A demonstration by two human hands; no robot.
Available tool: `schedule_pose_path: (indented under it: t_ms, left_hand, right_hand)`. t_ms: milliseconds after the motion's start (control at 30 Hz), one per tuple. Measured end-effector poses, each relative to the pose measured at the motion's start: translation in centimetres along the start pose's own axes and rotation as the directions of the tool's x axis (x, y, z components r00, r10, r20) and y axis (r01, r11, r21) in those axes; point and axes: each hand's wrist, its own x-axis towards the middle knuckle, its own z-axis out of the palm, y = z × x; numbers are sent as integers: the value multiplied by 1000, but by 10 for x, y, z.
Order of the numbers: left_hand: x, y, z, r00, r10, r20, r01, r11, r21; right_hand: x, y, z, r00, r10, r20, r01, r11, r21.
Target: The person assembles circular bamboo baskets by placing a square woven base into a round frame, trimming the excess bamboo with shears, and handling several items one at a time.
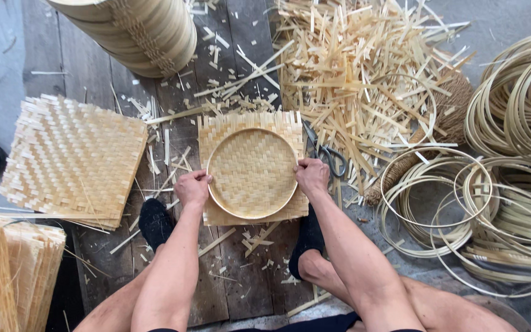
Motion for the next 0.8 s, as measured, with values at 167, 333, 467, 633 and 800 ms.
schedule_pose_path:
  t_ms: [167,333,467,633,800]
  left_hand:
    - [2,-7,6,998,-69,3,69,997,25]
    - [7,-25,19,999,-52,-5,52,999,12]
    - [15,-40,25,1000,-4,-11,4,1000,-28]
    - [21,-44,24,991,-105,86,118,979,-166]
    - [27,-49,23,938,-179,297,317,790,-524]
  right_hand:
    - [5,3,2,999,-29,14,28,1000,9]
    - [7,-2,1,1000,9,25,-9,1000,-3]
    - [7,-1,-2,998,31,58,-32,999,15]
    - [11,1,1,996,62,63,-64,998,23]
    - [17,7,4,997,40,67,-41,999,9]
